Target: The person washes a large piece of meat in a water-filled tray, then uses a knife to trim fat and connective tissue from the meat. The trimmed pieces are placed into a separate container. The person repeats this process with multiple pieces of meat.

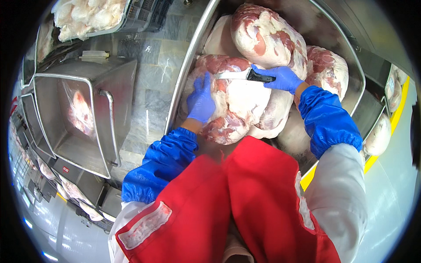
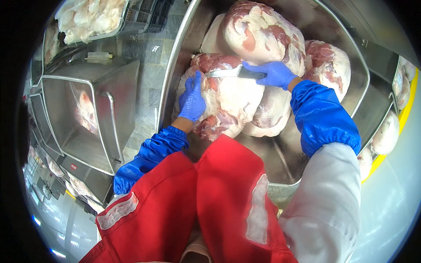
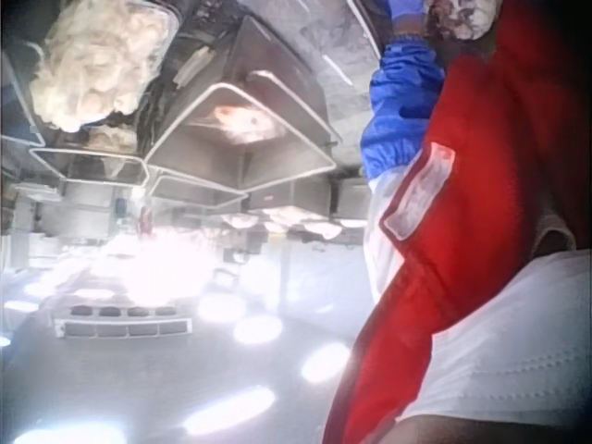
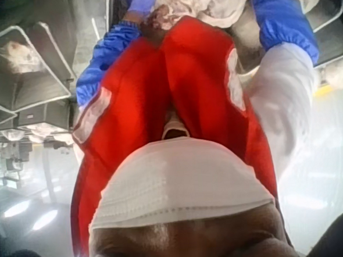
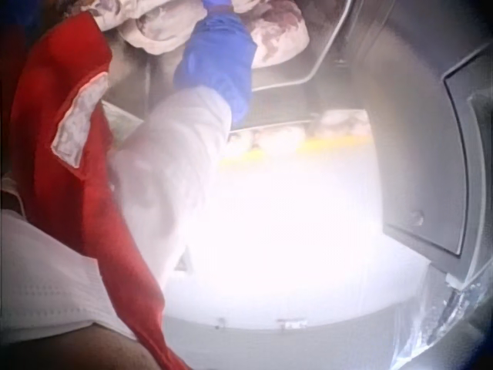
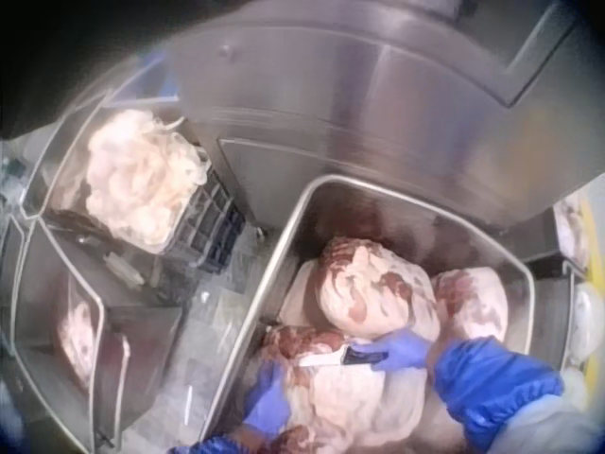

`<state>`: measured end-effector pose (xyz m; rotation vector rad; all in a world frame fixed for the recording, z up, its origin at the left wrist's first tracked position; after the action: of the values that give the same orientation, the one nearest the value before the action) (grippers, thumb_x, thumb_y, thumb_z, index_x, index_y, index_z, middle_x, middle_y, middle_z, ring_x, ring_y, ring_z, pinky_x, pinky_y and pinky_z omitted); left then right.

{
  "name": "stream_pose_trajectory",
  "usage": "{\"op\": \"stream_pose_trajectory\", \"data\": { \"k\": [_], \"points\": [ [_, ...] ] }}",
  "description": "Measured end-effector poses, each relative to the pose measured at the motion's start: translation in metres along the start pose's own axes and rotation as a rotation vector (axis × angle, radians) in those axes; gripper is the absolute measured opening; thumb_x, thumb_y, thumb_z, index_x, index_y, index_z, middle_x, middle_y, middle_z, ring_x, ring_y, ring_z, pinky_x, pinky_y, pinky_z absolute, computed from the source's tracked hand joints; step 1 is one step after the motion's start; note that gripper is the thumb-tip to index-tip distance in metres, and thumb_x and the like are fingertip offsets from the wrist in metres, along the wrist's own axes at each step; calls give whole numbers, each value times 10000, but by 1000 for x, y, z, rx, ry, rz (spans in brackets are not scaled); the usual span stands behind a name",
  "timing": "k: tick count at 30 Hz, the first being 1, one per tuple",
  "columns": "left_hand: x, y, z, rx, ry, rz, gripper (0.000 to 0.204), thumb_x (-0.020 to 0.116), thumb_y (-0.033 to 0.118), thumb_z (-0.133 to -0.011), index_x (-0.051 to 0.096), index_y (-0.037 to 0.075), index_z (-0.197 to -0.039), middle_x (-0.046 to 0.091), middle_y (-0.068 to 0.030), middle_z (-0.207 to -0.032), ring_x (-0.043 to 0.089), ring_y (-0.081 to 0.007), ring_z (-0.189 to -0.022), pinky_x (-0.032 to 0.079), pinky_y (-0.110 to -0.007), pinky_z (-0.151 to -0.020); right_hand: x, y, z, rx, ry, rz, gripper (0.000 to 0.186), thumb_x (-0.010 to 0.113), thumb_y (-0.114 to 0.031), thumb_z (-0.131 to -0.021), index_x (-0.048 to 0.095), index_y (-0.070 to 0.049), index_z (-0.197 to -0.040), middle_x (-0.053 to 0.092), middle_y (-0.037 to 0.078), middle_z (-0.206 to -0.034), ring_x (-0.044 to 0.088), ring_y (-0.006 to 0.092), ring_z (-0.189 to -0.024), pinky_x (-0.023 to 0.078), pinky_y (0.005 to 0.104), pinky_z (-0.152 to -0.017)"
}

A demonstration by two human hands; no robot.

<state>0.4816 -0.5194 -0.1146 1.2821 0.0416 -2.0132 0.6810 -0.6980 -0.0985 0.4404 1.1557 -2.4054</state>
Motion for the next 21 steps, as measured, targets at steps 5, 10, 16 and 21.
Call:
{"op": "stream_pose_trajectory", "data": {
  "k": [5, 10, 16, 21],
  "points": [
    [-3, 0, 0, 114, -10, -46, 334, 505, 94, -704, 492, 83, -1038, 505, -194, -947, 561, -358, -764, 453, -445, -671, -17, -52, 21, 75, 26, 273, 706, 550, -126, -712, 265, -334, -1324, 595, 173, -844, 590, 321, -718, 467, 373, -665],
    [5, -10, 5, 131, 77, -15, 154, 530, 114, -686, 528, 66, -832, 538, -164, -862, 567, -335, -762, 455, -437, -661, -29, -149, 61, 92, 140, 482, 630, 530, -87, -721, 286, -111, -1302, 573, 176, -736, 570, 325, -605, 444, 412, -535],
    [-6, -5, 9, 116, 46, -21, 192, 548, 125, -666, 539, 71, -849, 546, -151, -849, 571, -322, -769, 458, -419, -671, -12, -209, 71, 101, 163, 404, 508, 482, -67, -735, 338, 68, -1203, 570, 179, -683, 575, 299, -587, 436, 405, -484],
    [-9, -9, 13, 158, 49, 80, 185, 536, 97, -666, 553, 60, -847, 544, -168, -868, 561, -339, -773, 447, -432, -674, 14, -231, 40, 226, 199, 531, 430, 465, -124, -759, 405, 88, -1129, 583, 166, -641, 584, 289, -561, 444, 403, -489]
  ]
}}
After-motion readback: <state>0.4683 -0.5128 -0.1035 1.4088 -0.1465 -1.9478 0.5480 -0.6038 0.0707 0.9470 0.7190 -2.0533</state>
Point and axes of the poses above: each hand's wrist, its own z-axis away from the middle knuckle, its own x-axis out of the palm, y = z × x, the point moved 5 cm from there along -z, towards the middle knuckle
